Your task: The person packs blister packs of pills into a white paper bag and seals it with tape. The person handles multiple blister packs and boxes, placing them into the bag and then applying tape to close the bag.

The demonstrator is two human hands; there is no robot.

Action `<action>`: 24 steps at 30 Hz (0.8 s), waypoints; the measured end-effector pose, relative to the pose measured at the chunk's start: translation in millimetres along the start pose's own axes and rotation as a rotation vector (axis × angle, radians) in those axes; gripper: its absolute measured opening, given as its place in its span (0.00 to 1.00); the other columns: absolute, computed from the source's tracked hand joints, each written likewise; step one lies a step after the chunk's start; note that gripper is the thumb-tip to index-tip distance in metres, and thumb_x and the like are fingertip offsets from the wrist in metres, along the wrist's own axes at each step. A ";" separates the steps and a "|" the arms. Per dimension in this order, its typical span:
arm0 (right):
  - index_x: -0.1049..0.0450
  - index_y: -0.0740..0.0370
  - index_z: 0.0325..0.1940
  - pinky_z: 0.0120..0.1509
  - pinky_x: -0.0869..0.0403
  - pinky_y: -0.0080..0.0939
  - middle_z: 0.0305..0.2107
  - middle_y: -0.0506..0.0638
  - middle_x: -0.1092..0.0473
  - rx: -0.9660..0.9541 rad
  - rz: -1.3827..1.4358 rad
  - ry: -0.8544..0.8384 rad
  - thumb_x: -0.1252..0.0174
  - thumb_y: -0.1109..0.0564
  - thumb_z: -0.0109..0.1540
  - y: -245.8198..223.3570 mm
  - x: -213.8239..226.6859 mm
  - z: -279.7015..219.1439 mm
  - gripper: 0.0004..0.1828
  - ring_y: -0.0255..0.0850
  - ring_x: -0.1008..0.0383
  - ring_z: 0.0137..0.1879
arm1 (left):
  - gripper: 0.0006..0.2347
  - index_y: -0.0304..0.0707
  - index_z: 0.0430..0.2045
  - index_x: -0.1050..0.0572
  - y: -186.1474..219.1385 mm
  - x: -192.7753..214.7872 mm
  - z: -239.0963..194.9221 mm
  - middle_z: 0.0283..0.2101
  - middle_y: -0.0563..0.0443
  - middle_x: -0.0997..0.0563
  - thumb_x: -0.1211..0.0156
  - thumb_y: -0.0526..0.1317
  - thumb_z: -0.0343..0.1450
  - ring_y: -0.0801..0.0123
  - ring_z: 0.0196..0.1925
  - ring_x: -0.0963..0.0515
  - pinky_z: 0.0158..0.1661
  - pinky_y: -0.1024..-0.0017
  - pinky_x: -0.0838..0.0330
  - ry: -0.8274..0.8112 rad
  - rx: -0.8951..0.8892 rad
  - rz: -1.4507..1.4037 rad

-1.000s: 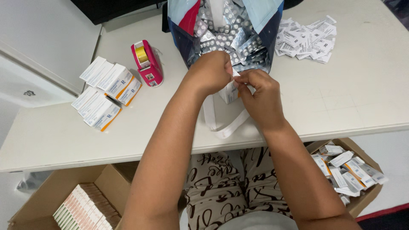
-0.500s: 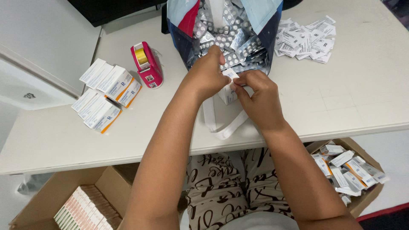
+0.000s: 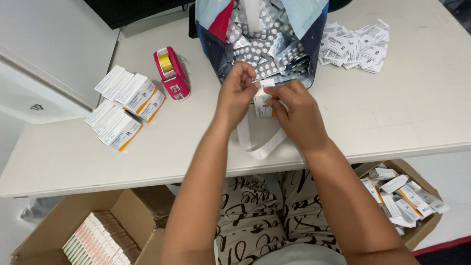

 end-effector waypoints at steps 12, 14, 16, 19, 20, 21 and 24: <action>0.21 0.66 0.49 0.52 0.22 0.41 0.45 0.60 0.27 0.077 0.117 0.114 0.34 0.67 0.63 3.6 8.1 1.0 0.11 0.45 0.22 0.51 | 0.15 0.40 0.47 0.17 23.1 0.5 -34.1 0.61 0.43 0.23 0.27 0.29 0.67 0.63 0.57 0.18 0.51 0.73 0.18 0.012 -0.332 0.427; 0.20 0.66 0.49 0.52 0.21 0.41 0.49 0.62 0.28 0.102 0.101 0.088 0.34 0.67 0.63 3.1 4.1 2.0 0.10 0.46 0.23 0.52 | 0.18 0.40 0.52 0.21 18.6 0.9 -34.3 0.60 0.44 0.23 0.29 0.28 0.68 0.63 0.60 0.19 0.57 0.71 0.19 -0.015 -0.263 0.262; 0.20 0.67 0.49 0.53 0.21 0.43 0.50 0.63 0.28 0.123 0.043 0.078 0.35 0.67 0.64 2.9 1.7 2.6 0.09 0.48 0.22 0.53 | 0.21 0.42 0.56 0.25 13.6 0.3 -33.3 0.59 0.46 0.23 0.30 0.27 0.68 0.64 0.61 0.20 0.59 0.71 0.20 -0.029 -0.175 0.168; 0.21 0.70 0.47 0.54 0.21 0.45 0.49 0.62 0.25 0.135 -0.055 0.057 0.35 0.68 0.63 2.0 -3.9 0.6 0.08 0.49 0.21 0.53 | 0.25 0.44 0.60 0.30 12.2 -3.9 -38.2 0.60 0.48 0.23 0.32 0.26 0.68 0.65 0.62 0.21 0.58 0.72 0.22 -0.063 -0.124 0.193; 0.22 0.72 0.46 0.54 0.21 0.44 0.50 0.63 0.25 0.131 -0.062 0.036 0.35 0.69 0.63 2.7 -4.5 0.5 0.08 0.49 0.21 0.54 | 0.25 0.44 0.60 0.29 17.3 -7.9 -42.2 0.61 0.48 0.24 0.33 0.25 0.68 0.65 0.63 0.22 0.60 0.71 0.22 -0.104 -0.182 0.240; 0.23 0.73 0.45 0.54 0.21 0.44 0.50 0.64 0.25 0.127 -0.069 0.015 0.36 0.69 0.62 2.8 -5.6 0.7 0.08 0.49 0.21 0.54 | 0.25 0.44 0.61 0.29 23.0 -11.4 -46.7 0.62 0.47 0.24 0.34 0.24 0.69 0.65 0.63 0.22 0.61 0.71 0.22 -0.146 -0.238 0.287; 0.26 0.74 0.47 0.56 0.18 0.39 0.52 0.62 0.26 -0.011 0.102 -0.001 0.37 0.68 0.64 7.4 -5.5 0.8 0.08 0.44 0.21 0.54 | 0.25 0.45 0.62 0.27 27.7 -8.0 -49.9 0.57 0.48 0.19 0.34 0.25 0.69 0.63 0.51 0.19 0.51 0.69 0.22 -0.128 -0.137 0.357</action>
Point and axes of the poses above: each hand's wrist, its own z-axis towards the middle knuckle, its own x-axis out of the back of the hand, y = z × x, the point moved 7 cm from there along z, towards the middle knuckle
